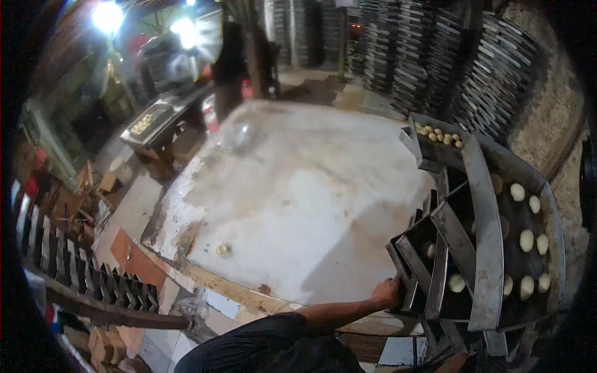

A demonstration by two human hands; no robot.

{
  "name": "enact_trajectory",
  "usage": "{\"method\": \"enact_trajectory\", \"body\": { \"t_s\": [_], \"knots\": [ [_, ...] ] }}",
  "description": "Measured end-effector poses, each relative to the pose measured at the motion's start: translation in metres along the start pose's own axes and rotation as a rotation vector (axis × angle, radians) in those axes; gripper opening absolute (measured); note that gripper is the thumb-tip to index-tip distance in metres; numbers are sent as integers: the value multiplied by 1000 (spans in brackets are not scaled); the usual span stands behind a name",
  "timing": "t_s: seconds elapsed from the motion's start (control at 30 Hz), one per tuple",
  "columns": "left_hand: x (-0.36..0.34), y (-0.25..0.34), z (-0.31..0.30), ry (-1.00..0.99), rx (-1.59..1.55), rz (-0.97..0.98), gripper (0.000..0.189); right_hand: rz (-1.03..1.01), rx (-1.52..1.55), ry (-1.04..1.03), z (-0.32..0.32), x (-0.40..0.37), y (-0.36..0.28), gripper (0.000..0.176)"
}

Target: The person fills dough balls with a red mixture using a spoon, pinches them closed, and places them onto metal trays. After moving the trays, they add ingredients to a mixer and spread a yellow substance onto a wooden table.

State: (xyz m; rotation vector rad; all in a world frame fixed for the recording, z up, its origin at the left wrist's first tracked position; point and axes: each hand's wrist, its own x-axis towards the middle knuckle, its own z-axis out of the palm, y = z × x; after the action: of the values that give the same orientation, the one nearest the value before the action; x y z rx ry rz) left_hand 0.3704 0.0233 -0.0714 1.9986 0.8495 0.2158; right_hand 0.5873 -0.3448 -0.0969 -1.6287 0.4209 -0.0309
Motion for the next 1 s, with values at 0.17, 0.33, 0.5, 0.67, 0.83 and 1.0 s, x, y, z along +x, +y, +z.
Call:
{"method": "enact_trajectory", "body": {
  "t_s": [0.17,0.33,0.5,0.67,0.83,1.0],
  "knots": [
    [15,-14,3,8,19,47,46,-22,-33,-51,7,-9,0,47],
    [18,-31,-47,-86,76,45,38,-58,-74,-105,18,-34,-4,49],
    [39,-71,-140,-102,146,21,42,-100,-100,-201,56,-82,0,51],
    [66,-148,-235,-49,111,64,46,-123,-111,-388,118,-161,33,53],
    [56,-254,-346,299,-119,240,41,-103,-101,-620,203,-263,94,56],
    [-67,-292,-448,564,-28,186,36,-77,59,-782,302,-356,149,58]
  ]
}}
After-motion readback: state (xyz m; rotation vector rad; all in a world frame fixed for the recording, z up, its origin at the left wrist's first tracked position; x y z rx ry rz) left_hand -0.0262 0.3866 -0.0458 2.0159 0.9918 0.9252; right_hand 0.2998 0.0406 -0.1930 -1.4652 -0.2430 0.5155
